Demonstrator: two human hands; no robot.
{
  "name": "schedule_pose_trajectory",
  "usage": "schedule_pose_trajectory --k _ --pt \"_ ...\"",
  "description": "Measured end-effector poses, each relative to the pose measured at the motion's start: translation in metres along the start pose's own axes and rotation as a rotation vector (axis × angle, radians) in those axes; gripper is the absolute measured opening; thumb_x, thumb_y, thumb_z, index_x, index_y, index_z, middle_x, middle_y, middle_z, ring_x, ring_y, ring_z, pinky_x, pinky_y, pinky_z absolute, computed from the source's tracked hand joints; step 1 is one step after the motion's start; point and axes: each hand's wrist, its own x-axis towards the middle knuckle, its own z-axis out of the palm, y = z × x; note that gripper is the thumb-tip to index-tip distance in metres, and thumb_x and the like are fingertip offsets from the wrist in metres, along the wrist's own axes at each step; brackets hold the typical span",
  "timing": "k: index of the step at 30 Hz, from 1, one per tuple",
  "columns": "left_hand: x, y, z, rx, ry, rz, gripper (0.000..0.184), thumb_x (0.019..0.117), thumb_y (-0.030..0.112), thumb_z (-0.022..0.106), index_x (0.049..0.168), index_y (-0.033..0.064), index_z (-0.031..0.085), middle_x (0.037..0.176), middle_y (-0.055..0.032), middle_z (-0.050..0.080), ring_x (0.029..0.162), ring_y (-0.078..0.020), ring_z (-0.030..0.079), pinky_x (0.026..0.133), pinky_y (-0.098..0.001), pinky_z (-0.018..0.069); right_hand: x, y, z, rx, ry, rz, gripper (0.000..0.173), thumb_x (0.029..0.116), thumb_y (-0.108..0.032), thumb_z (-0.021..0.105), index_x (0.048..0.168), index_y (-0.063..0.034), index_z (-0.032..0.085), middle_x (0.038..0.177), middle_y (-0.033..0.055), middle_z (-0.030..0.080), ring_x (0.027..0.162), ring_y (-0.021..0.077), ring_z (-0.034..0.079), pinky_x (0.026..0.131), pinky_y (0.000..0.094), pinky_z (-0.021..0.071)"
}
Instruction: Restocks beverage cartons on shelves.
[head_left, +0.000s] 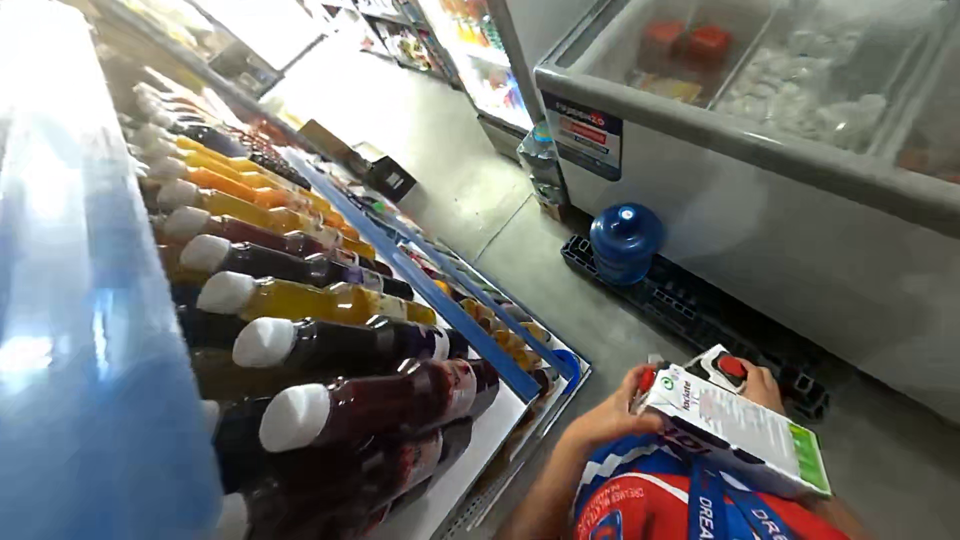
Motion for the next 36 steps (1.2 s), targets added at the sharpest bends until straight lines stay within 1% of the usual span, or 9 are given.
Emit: schedule_pose_trajectory --k 5,9,16,20,23,26,29,31,36 --pt "0.039 0.037 -0.024 -0.169 0.271 -0.199 0.077 0.1014 0.044 0.041 0.157 -0.002 0.012 0.133 -0.0173 0.057 0.113 -0.0152 0.06 0.098 -0.0365 0.0518 0.079 -0.061 -0.019 -0.03 -0.069 -0.205 0.045 0.0971 0.0 0.059 0.141 0.0104 0.053 0.14 0.0391 0.05 0.135 0.0543 0.046 0.115 0.0573 0.0342" --pt "0.08 0.05 -0.049 -0.412 0.426 -0.277 0.053 0.1109 0.04 0.021 0.141 0.003 0.043 0.112 -0.0076 0.066 0.098 -0.0139 0.066 0.087 -0.0352 0.0568 0.131 -0.117 -0.042 -0.097 -0.284 -0.381 0.042 0.1023 -0.004 0.053 0.141 0.0109 0.052 0.139 0.0384 0.051 0.134 0.0526 0.047 0.115 0.0553 0.0351" --pt "0.117 0.055 -0.099 -0.612 0.717 -0.058 0.045 0.1058 0.038 0.034 0.132 0.0047 0.049 0.105 -0.0015 0.071 0.096 -0.0091 0.068 0.089 -0.0322 0.0572 0.2 -0.193 -0.026 -0.133 -0.442 -0.595 0.039 0.101 -0.002 0.052 0.138 0.0097 0.057 0.135 0.0371 0.055 0.129 0.0526 0.051 0.112 0.0568 0.0376" --pt "0.122 0.049 -0.157 -0.626 0.648 0.12 0.101 0.0782 0.061 0.076 0.153 0.0077 0.035 0.124 -0.001 0.069 0.107 -0.0107 0.069 0.094 -0.0329 0.0576 0.237 -0.219 0.008 -0.101 -0.424 -0.846 0.039 0.0971 -0.006 0.057 0.132 0.01 0.061 0.125 0.0357 0.06 0.118 0.0533 0.058 0.102 0.0614 0.0451" --pt "0.134 0.047 -0.206 -0.76 0.716 0.2 0.098 0.0706 0.059 0.081 0.148 0.0119 0.045 0.117 -0.0013 0.073 0.101 -0.012 0.072 0.088 -0.0325 0.0601 0.261 -0.255 0.036 -0.084 -0.413 -0.921 0.043 0.0952 -0.014 0.06 0.133 0.0066 0.061 0.123 0.031 0.062 0.116 0.0488 0.06 0.099 0.0584 0.048" --pt "0.135 0.052 -0.264 -0.862 0.796 0.255 0.086 0.0777 0.055 0.077 0.146 0.0112 0.048 0.115 -0.0044 0.074 0.1 -0.0146 0.073 0.087 -0.0346 0.061 0.282 -0.304 0.061 -0.033 -0.489 -0.777 0.058 0.0882 -0.018 0.069 0.14 0.0057 0.056 0.134 0.0318 0.056 0.126 0.0484 0.053 0.106 0.0587 0.0456" --pt "0.128 0.071 -0.331 -0.958 0.931 0.287 0.055 0.0975 0.042 0.05 0.14 0.0064 0.048 0.114 -0.0098 0.071 0.1 -0.019 0.071 0.087 -0.0388 0.0606 0.293 -0.372 0.086 -0.123 -0.437 -0.666 0.081 0.0701 -0.014 0.089 0.138 0.0102 0.053 0.135 0.0369 0.053 0.127 0.0546 0.05 0.105 0.0653 0.0431" --pt "0.12 0.093 -0.373 -1.032 1.058 0.264 0.042 0.1078 0.035 0.036 0.133 0.0041 0.049 0.113 -0.0145 0.069 0.1 -0.0247 0.07 0.084 -0.0423 0.061 0.308 -0.408 0.109 -0.158 -0.369 -0.624 0.081 0.0705 -0.017 0.09 0.139 0.0079 0.054 0.133 0.0364 0.054 0.127 0.054 0.051 0.105 0.0658 0.0429" --pt "0.11 0.13 -0.47 -1.098 1.281 0.296 0.033 0.1074 0.028 0.038 0.129 0.0057 0.048 0.109 -0.0111 0.065 0.094 -0.0215 0.067 0.081 -0.0391 0.0582 0.345 -0.491 0.146 -0.157 -0.275 -0.652 0.082 0.0695 -0.016 0.09 0.139 0.0089 0.053 0.133 0.0386 0.053 0.125 0.0562 0.05 0.106 0.0658 0.0411"
